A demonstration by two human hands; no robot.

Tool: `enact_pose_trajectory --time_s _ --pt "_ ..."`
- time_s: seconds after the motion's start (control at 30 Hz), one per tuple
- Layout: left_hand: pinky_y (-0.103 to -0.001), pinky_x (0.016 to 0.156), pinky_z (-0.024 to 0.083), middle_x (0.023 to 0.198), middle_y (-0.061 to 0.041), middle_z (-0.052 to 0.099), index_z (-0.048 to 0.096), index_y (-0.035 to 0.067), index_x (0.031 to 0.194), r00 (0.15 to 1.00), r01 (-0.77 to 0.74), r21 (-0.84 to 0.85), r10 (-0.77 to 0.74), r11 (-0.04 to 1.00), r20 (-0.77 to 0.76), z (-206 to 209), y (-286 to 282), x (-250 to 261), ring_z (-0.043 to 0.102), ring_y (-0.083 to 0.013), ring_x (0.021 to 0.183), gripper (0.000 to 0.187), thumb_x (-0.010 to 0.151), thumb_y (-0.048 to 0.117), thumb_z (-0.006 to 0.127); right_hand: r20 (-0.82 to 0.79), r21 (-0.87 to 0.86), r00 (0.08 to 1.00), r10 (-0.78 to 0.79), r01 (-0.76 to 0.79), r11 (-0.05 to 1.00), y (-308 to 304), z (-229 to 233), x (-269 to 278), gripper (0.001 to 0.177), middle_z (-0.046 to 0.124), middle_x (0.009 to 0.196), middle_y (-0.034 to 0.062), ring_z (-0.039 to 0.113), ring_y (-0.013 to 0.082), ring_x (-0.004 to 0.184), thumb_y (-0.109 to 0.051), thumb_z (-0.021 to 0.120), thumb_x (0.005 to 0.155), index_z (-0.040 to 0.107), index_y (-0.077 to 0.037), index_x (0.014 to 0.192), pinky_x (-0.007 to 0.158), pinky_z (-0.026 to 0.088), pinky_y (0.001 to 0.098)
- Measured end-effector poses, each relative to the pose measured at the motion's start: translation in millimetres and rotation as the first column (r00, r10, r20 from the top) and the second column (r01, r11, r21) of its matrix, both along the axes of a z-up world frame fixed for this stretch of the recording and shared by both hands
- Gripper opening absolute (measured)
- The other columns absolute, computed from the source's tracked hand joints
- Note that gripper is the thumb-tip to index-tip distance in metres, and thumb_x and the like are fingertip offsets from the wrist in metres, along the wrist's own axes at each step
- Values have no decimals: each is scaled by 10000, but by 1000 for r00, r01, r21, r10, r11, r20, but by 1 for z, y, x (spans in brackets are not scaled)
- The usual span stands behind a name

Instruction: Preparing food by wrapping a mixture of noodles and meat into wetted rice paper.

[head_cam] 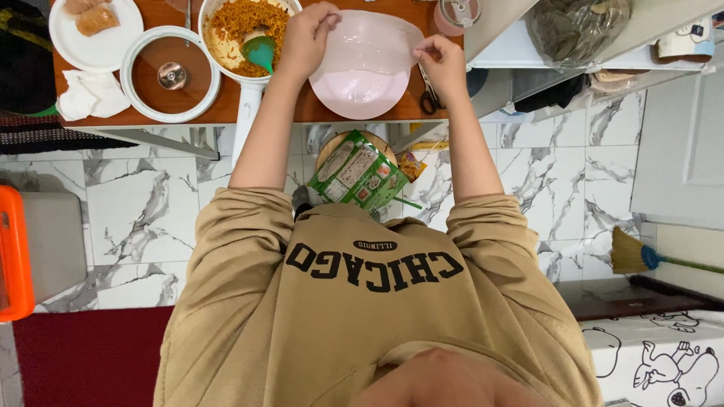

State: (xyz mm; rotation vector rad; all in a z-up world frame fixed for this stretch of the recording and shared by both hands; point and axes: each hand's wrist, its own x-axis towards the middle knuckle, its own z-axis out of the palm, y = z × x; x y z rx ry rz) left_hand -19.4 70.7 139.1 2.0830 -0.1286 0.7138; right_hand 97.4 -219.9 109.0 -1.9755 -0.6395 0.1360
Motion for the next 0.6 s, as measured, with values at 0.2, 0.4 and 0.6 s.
enact_pose_trajectory --time_s 0.2,0.4,0.6 --pt "-298 736 562 862 -69 704 675 3 1029 994 -41 -237 16 971 -110 -7 3 5 672 -150 781 108 1072 51 590 -22 95 998 63 -60 994 -6 -14 5 97 743 882 -1 664 66 807 -44 788 937 705 -8 971 745 534 245" --pt "-267 778 593 909 -22 725 679 7 1063 997 13 -428 -45 904 -63 -30 11 13 697 -110 841 141 1093 83 564 -92 137 994 55 -42 990 -8 -31 5 84 712 846 -17 623 49 776 -44 788 943 711 -13 954 718 508 228" --pt "-271 773 573 903 -29 718 683 6 1064 997 -39 -400 8 916 -78 -25 11 6 675 -117 824 143 1090 96 574 -114 178 993 42 -21 984 1 -17 0 59 725 868 -24 641 46 795 -42 766 963 718 -12 977 731 515 221"
